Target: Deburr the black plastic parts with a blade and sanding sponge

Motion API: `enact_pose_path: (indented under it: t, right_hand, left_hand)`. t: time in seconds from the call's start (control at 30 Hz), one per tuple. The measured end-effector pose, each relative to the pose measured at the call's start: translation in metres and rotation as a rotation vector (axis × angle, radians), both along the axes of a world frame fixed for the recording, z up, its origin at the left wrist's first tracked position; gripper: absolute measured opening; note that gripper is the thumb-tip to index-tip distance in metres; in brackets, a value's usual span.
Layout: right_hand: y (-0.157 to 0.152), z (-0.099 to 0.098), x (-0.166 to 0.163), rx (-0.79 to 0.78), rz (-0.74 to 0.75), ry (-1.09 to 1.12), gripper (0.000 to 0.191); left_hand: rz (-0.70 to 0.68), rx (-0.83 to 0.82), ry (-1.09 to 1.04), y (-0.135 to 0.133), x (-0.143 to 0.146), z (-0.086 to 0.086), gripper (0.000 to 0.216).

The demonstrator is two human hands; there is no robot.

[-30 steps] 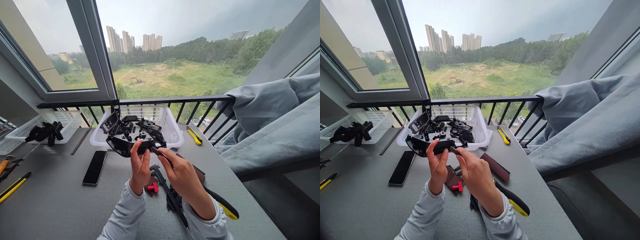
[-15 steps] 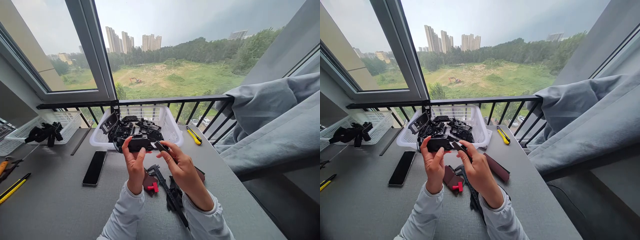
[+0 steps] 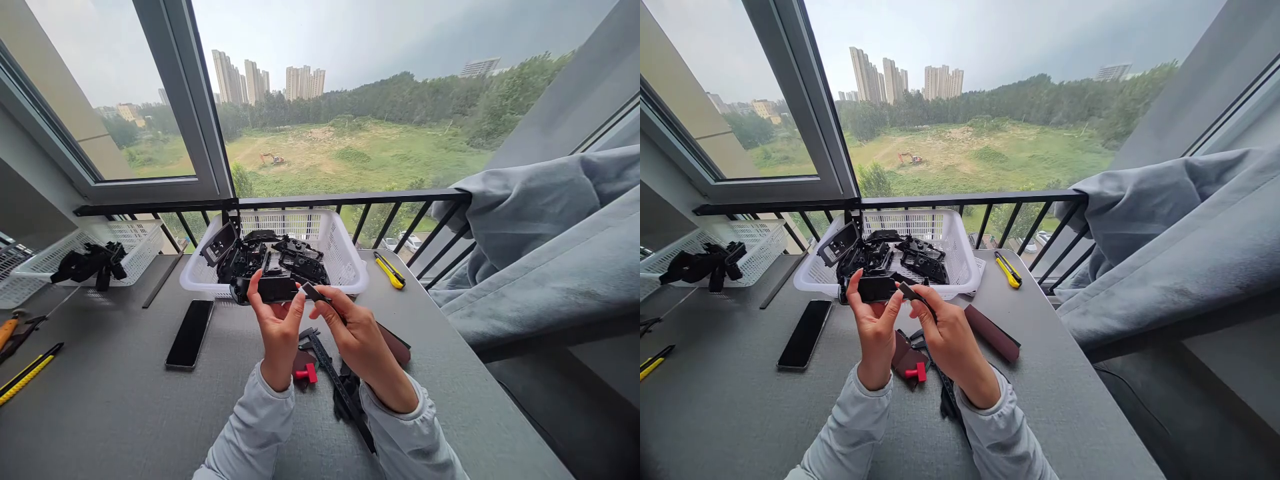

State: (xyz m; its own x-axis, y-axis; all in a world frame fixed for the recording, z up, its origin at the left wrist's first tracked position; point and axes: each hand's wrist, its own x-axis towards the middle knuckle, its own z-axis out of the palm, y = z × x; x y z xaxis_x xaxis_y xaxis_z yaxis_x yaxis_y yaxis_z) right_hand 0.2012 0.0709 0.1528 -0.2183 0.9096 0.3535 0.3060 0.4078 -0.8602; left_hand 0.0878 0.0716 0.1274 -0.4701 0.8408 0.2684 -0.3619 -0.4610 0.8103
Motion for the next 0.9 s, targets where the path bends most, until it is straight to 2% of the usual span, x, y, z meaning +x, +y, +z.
enact_pose_path:
  t: [0.17, 0.27, 0.37, 0.47, 0.57, 0.8, 0.9]
  right_hand:
    - [0.001, -0.001, -0.004, -0.006, 0.005, 0.002, 0.028]
    - [0.0, 0.0, -0.004, -0.008, -0.096, 0.001, 0.029]
    - [-0.002, 0.003, -0.002, 0.002, -0.205, -0.022, 0.022]
    - [-0.005, 0.006, -0.003, -0.005, -0.142, -0.099, 0.02]
    - [-0.008, 0.008, -0.004, -0.014, -0.084, -0.188, 0.023]
    - [-0.007, 0.009, -0.001, -0.076, -0.17, -0.293, 0.025]
    - [-0.008, 0.01, -0.001, -0.074, -0.12, -0.276, 0.025]
  left_hand:
    - [-0.016, -0.026, 0.007, 0.0, 0.002, -0.003, 0.06]
    - [0.035, 0.013, 0.074, 0.001, 0.002, -0.006, 0.057]
    - [0.084, 0.149, 0.156, 0.003, 0.001, -0.009, 0.052]
    - [0.107, 0.255, 0.227, 0.004, 0.0, -0.012, 0.047]
    - [0.147, 0.279, 0.29, 0.003, -0.001, -0.014, 0.047]
    - [0.189, 0.306, 0.377, 0.005, -0.001, -0.02, 0.051]
    - [0.172, 0.32, 0.343, 0.005, -0.001, -0.02, 0.052]
